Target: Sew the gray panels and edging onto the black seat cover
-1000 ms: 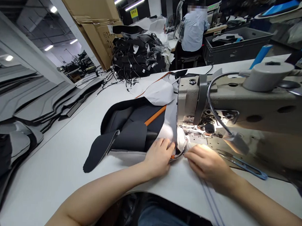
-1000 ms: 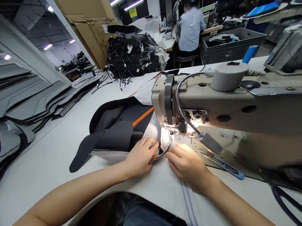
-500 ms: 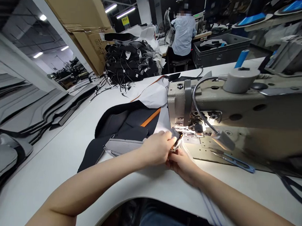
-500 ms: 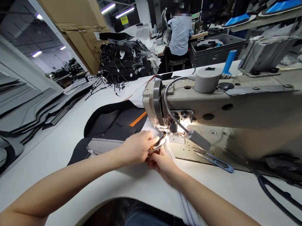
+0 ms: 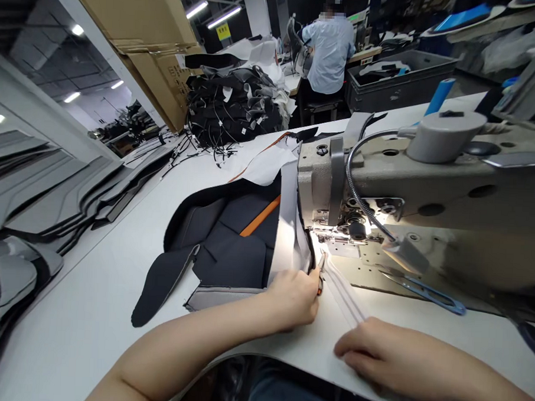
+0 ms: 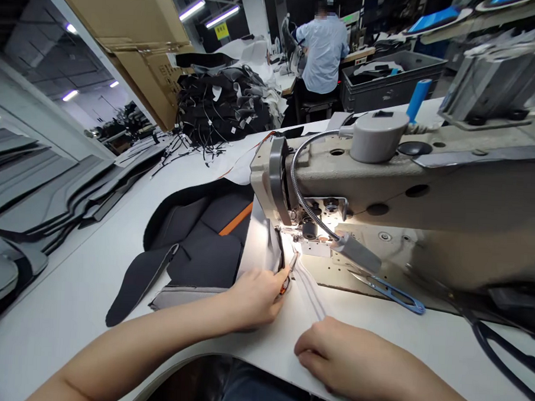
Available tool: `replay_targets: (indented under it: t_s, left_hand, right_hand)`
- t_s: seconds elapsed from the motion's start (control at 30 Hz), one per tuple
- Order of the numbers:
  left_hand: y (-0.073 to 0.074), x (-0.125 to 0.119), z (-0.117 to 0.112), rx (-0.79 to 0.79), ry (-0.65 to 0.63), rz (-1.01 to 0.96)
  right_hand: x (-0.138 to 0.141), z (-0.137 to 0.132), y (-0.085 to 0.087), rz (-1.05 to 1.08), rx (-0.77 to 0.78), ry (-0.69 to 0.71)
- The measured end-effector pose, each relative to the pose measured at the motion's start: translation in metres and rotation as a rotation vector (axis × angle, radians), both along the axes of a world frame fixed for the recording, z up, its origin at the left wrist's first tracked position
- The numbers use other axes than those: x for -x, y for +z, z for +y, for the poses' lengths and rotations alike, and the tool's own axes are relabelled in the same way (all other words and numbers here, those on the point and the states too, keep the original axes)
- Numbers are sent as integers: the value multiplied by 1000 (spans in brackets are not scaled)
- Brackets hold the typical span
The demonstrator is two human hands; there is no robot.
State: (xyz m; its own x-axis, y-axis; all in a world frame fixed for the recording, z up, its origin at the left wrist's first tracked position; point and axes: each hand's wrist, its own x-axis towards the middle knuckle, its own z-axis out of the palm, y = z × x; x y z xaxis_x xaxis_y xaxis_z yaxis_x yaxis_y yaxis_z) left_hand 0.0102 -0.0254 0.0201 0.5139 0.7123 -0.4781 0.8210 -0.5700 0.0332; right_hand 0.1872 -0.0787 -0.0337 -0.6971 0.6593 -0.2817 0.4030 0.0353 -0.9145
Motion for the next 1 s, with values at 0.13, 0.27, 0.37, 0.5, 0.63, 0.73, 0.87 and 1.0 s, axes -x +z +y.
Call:
replay_targets:
  t_s: [0.13,0.27,0.37,0.5,0.63,0.73,0.87,1.0]
  left_hand:
    - [-6,-5,-4,32,24,-27]
    - [-9,-5,-6,22,20,-52]
    - [-12,-3,-7,-8,32,-94]
    - [-16,-1,-6,-53,55,-118]
    - [-18,-4,-1,-80,60,-131]
    - [-20,-8,5,-98,61,-119]
    - [-23,-11,12,-165,56,-103]
    - [-18,-9,6,-219,30,-92]
  right_hand:
    - [-21,26,-16,-211,-604,-319]
    - [-10,64,-47,-365,-968,-489]
    - [4,74,-57,-349,-1014,-473]
    - [15,68,-55,-327,-1027,-461]
    - [17,64,-48,-359,-1059,-430]
    - [16,66,-45,-489,-1074,-406]
    - [13,71,-48,-516,-1002,-428]
    - [5,73,-50,-405,-956,-442]
